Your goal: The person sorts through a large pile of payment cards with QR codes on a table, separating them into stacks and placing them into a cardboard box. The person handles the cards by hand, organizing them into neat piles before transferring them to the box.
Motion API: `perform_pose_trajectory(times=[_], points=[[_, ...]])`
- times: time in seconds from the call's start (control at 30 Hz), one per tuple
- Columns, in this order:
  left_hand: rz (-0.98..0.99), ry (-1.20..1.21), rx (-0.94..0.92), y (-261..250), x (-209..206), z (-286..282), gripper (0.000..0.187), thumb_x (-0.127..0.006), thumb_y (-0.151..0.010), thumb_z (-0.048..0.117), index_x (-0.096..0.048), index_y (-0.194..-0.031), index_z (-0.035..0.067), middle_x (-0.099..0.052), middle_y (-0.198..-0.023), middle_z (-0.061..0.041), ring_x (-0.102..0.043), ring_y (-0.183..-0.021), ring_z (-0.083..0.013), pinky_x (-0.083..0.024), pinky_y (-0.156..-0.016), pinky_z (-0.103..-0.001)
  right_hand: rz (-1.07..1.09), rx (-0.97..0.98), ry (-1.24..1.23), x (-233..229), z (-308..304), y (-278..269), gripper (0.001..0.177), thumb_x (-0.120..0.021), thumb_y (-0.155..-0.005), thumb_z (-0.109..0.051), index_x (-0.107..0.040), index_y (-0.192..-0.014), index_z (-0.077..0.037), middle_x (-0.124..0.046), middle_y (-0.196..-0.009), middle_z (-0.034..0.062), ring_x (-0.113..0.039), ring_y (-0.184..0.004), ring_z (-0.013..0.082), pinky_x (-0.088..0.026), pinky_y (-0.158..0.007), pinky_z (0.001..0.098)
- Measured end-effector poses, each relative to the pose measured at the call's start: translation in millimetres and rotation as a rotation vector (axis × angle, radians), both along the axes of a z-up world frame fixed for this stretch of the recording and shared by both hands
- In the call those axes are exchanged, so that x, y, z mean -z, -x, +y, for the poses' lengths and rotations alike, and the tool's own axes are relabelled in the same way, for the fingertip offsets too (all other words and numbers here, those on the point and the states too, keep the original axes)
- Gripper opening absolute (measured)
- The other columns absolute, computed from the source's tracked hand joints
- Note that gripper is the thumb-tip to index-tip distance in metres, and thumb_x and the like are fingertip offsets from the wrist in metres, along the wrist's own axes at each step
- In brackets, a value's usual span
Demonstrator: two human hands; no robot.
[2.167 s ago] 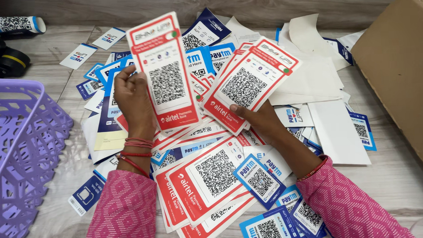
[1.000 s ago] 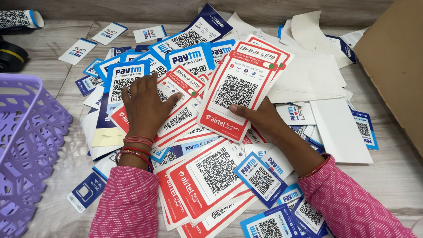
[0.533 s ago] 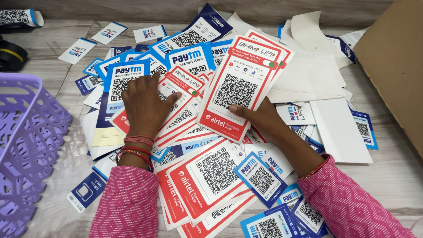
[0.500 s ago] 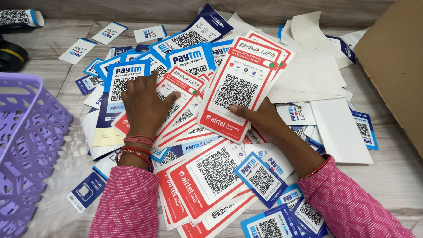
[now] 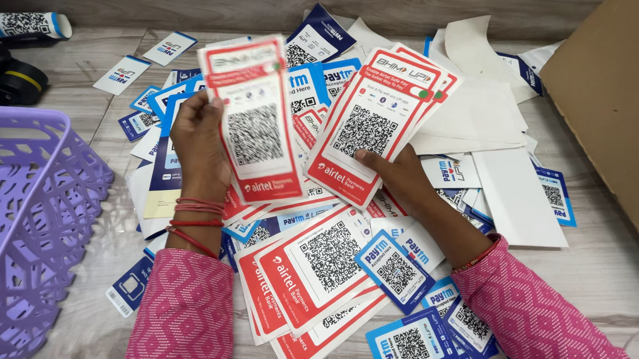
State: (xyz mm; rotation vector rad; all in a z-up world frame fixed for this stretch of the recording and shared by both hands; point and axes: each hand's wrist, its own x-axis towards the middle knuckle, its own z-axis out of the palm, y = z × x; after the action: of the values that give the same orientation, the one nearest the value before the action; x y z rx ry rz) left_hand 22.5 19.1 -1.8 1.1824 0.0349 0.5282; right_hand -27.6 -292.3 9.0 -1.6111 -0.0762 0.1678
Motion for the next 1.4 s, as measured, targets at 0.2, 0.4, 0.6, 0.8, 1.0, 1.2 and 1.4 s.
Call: perform_pose_trajectory(times=[0.2,0.4,0.6,0.8,1.0,1.2,1.4], points=[[-0.045,0.29,0.099,-4.8,7.4,-20.0,0.022,-0.071,-0.095,0.007,-0.065,-0.115,0.0,-0.071,-0.105,-0.008,-0.07,-0.093,-0.013,-0.061,-0.085,-0.027,-0.062,-0.078,0.144,10.2,-6.1,-3.7,0.057,-0.071,-0.089,-0.038,-0.06,-0.128,0.002,-0.074,-0.112,0.0181,-0.076,-0.098,0.0231,-0.065,-0.079,0.0317],[-0.052,-0.367,0.071,17.3,13.4,-94.8,0.024,-0.073,-0.098,0.017,-0.068,-0.117,0.002,-0.072,-0.101,-0.003,-0.065,-0.087,-0.0078,-0.057,-0.08,-0.024,-0.02,-0.146,0.113,11.5,-9.8,-2.0,0.057,-0.068,-0.09,-0.041,-0.065,-0.125,0.003,-0.077,-0.107,0.0186,-0.079,-0.09,0.0231,-0.066,-0.074,0.0335],[-0.108,-0.532,0.177,28.8,5.2,-98.7,0.027,-0.063,-0.105,0.024,-0.072,-0.125,0.007,-0.071,-0.112,-0.005,-0.068,-0.094,-0.0123,-0.058,-0.081,-0.027,0.008,-0.13,-0.085,1.9,-5.6,-0.7,0.056,-0.075,-0.086,-0.023,-0.057,-0.131,0.005,-0.074,-0.115,0.0203,-0.077,-0.096,0.0256,-0.066,-0.08,0.0365],[-0.073,-1.362,-0.142,26.5,5.4,-47.5,0.053,-0.077,-0.09,0.044,-0.066,-0.128,0.008,-0.062,-0.125,-0.01,-0.051,-0.125,-0.0289,-0.028,-0.107,-0.053,0.057,0.09,-0.373,-1.4,-11.4,-7.7,0.055,-0.073,-0.089,-0.02,-0.051,-0.133,0.004,-0.069,-0.119,0.0187,-0.074,-0.103,0.0254,-0.066,-0.086,0.041],[0.006,-1.406,-0.075,28.7,1.3,-43.0,0.066,-0.085,-0.078,0.047,-0.064,-0.129,0.01,-0.06,-0.125,-0.009,-0.047,-0.126,-0.0275,-0.022,-0.11,-0.052,0.054,0.104,-0.377,1.0,-14.1,-9.6,0.054,-0.074,-0.088,-0.021,-0.051,-0.132,0.002,-0.07,-0.119,0.017,-0.074,-0.105,0.0244,-0.065,-0.087,0.0408],[0.158,-1.346,-0.095,31.4,-12.3,-40.1,0.059,-0.088,-0.075,0.032,-0.067,-0.127,0.011,-0.061,-0.113,-0.01,-0.053,-0.113,-0.0275,-0.036,-0.101,-0.047,0.049,0.087,-0.348,-0.3,-12.0,-8.7,0.055,-0.074,-0.088,-0.023,-0.051,-0.132,0.001,-0.07,-0.119,0.0166,-0.074,-0.105,0.0235,-0.065,-0.087,0.0397],[0.131,-1.188,-0.237,23.6,-0.2,-33.2,0.015,-0.073,-0.097,0.019,-0.073,-0.109,0.008,-0.066,-0.105,-0.01,-0.065,-0.093,-0.026,-0.052,-0.078,-0.042,0.048,0.075,-0.347,1.7,-12.4,-9.1,0.053,-0.074,-0.089,-0.022,-0.052,-0.131,0.001,-0.07,-0.118,0.0166,-0.074,-0.103,0.0232,-0.066,-0.085,0.039]])
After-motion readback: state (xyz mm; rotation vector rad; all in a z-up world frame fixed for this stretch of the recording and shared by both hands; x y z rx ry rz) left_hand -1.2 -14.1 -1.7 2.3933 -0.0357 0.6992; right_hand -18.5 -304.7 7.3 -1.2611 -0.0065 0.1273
